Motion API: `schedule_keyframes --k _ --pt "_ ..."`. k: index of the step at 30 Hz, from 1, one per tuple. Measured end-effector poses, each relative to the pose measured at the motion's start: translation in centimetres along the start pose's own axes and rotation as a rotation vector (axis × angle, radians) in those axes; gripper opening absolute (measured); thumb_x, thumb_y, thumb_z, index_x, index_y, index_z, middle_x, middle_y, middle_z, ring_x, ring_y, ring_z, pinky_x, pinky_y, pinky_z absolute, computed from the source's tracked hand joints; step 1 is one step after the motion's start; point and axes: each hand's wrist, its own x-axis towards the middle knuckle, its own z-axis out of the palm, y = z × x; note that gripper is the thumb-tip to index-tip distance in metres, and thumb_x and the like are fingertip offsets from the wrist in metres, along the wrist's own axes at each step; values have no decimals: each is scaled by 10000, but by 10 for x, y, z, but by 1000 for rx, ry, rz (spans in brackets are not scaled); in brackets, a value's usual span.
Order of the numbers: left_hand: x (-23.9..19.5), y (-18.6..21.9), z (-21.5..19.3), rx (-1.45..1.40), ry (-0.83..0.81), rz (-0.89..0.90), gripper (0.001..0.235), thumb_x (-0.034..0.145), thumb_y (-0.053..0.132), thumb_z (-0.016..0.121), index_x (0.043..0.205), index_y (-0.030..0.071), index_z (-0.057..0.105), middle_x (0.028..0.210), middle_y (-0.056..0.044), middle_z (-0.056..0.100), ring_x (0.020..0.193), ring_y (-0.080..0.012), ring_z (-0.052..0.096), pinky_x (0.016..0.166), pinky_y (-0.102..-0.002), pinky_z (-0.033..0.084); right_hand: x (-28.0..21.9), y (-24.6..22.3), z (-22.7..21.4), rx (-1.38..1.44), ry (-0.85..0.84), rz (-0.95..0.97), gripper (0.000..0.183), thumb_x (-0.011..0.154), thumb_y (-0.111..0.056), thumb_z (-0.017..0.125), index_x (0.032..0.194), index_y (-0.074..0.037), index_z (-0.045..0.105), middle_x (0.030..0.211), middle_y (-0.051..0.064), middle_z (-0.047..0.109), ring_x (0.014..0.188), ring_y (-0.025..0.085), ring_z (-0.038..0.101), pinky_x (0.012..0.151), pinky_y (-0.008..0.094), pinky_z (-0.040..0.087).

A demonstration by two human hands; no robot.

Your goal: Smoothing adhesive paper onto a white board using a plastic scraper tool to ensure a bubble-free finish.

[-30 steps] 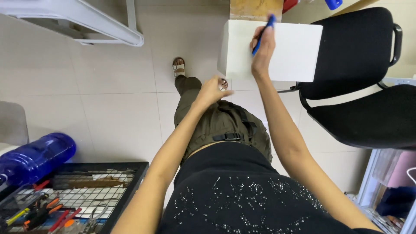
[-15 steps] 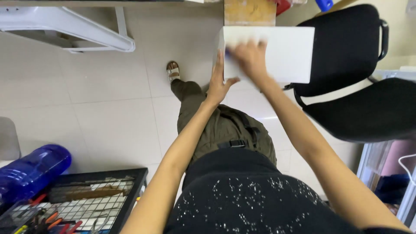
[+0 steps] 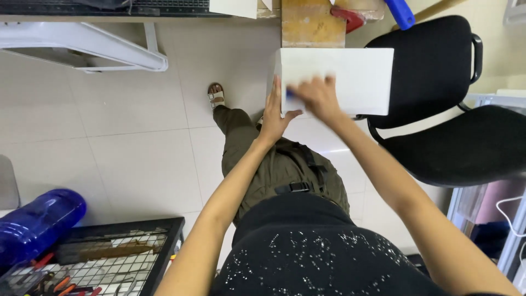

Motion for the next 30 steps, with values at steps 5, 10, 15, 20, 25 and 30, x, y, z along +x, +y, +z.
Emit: schedule_keyframes --k 5,10,15,20,25,30 --pt "0 13 -2 36 -17 -35 1034 945 398 721 1621 178 -30 1709 -87 33 1582 -341 157 1275 -518 195 97 35 -13 113 16 41 359 985 -179 750 1314 -267 637 952 -62 589 890 207 480 790 378 264" --pt "0 6 1 91 -15 -11 1030 949 458 693 1619 129 -18 1705 -122 50 1572 -363 173 1261 -521 216 76 67 -32 248 -65 32 380 999 -131 730 1358 -231 654 1037 -72 642 898 203 477 789 381 246" --pt "0 -5 5 141 -6 87 1029 980 424 679 1622 110 -61 1705 -140 -7 1593 -350 92 1280 -546 176 22 122 -52 262 -117 63 370 978 -136 819 1330 -187 715 977 -28 589 941 232 466 892 404 233" --pt "4 -1 1 141 -42 59 1046 964 461 667 1621 105 -65 1704 -130 -11 1589 -343 86 1270 -549 166 -10 110 -58 60 -84 536 441 970 -212 791 1379 -235 628 969 -11 558 967 245 516 908 473 265" --pt "16 -17 3 67 -114 127 1057 960 315 708 1617 30 -69 1653 -274 -1 1508 -431 144 1209 -545 140 37 -10 2 -123 39 1051 562 937 -295 763 1454 -283 543 1031 26 592 1034 263 551 930 551 303" --pt "11 5 -8 56 -133 36 1049 941 223 723 1600 -12 -59 1629 -303 13 1511 -449 96 1209 -571 108 11 6 26 -223 211 1390 457 965 -304 722 1398 -296 577 1115 11 642 1099 250 563 901 523 324"
